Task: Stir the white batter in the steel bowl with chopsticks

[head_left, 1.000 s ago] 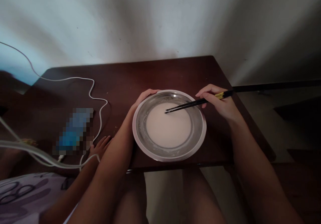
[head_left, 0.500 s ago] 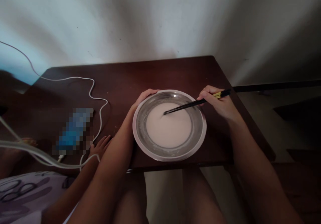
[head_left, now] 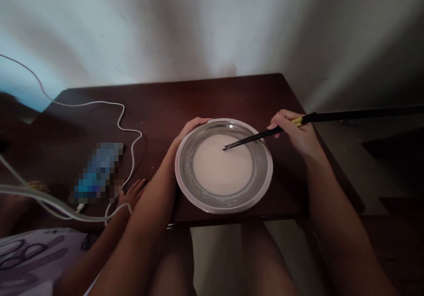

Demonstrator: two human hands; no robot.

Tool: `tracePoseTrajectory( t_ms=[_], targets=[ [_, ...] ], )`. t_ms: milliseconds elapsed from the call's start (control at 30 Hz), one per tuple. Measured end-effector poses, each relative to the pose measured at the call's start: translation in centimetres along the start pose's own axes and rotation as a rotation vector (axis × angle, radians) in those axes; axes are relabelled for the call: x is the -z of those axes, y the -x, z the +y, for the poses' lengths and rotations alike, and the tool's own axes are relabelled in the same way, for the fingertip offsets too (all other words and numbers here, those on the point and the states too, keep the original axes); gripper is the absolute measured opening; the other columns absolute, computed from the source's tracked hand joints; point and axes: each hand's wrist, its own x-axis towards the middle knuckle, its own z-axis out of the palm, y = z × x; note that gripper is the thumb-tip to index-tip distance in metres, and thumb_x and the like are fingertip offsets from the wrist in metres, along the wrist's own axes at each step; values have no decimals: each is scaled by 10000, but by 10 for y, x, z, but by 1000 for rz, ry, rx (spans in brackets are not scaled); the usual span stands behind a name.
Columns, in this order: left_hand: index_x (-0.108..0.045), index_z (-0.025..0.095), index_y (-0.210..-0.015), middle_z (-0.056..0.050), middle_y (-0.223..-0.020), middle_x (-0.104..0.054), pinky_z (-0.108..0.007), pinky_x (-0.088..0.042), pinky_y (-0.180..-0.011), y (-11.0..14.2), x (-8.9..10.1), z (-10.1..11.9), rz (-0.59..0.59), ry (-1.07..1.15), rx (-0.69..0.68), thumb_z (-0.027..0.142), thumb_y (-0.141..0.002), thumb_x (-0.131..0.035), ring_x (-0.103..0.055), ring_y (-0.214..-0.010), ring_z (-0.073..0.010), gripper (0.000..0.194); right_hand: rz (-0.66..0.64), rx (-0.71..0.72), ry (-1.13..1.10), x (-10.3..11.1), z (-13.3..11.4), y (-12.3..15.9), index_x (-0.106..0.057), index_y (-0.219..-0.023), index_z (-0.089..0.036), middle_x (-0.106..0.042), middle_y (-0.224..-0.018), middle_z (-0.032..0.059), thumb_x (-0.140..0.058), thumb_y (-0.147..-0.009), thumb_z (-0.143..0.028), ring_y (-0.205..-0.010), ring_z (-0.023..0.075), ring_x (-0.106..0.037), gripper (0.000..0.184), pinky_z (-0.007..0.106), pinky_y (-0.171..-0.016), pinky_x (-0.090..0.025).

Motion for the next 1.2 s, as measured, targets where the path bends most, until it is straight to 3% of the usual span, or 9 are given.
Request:
tracePoseTrajectory(
  t_ms=[200, 300, 433, 600, 800, 1000, 1200],
  targets=[
    [-791, 224, -955, -48, -757, -783, -349, -583, -870, -2, 2, -2, 1, -9, -18, 326, -820, -619, -768, -926, -305, 241, -194, -39, -22, -4, -1, 3, -751, -681, -242, -643, -648, 3, -730, -936, -503, -591, 150, -575, 366, 305, -570, -457],
    [-794, 214, -950, -48, -776, -791, -349, -585, -872, -2, 2, -2, -24, -17, -28, 324, -819, -612, -768, -926, -302, 250, -127, 1, 10, -3, 0, 2, -763, -710, -249, -633, -630, -5, -748, -936, -444, -605, 154, -585, 299, 309, -601, -460],
    [-798, 224, -963, -65, -799, -797, -355, -582, -884, -2, 2, -2, -29, -14, -23, 319, -826, -616, -766, -949, -307, 247, -25, -23, -31, 4, 1, 1, -723, -636, -244, -641, -642, 2, -733, -941, -462, -533, 133, -513, 375, 301, -518, -399],
    [-800, 218, -1002, -56, -782, -796, -363, -584, -891, -3, 4, -2, -17, 2, -13, 310, -833, -615, -772, -942, -310, 267, -218, -40, -18, -4, -2, 3, -758, -698, -246, -644, -660, 1, -738, -935, -476, -600, 151, -575, 331, 305, -578, -455],
    [-803, 178, -1013, -58, -806, -809, -346, -587, -884, -2, 4, -2, -50, -16, -27, 317, -830, -612, -778, -923, -289, 299, -28, -13, 15, 2, 0, 1, -736, -661, -241, -645, -633, 0, -737, -937, -483, -562, 138, -554, 367, 300, -565, -446],
    [-804, 204, -1041, -57, -830, -812, -366, -572, -926, -3, 5, -2, -25, -26, -8, 321, -846, -601, -765, -995, -320, 305, -206, -74, -46, -5, -5, 3, -759, -665, -230, -650, -648, 9, -771, -895, -522, -579, 143, -569, 372, 296, -563, -442],
    [-786, 160, -940, -61, -788, -790, -338, -572, -861, -3, 5, -2, -66, -14, -32, 316, -826, -628, -763, -880, -276, 249, -34, -36, 9, 2, -4, 0, -747, -651, -244, -650, -615, 4, -756, -918, -494, -559, 141, -555, 366, 304, -564, -430]
  ],
)
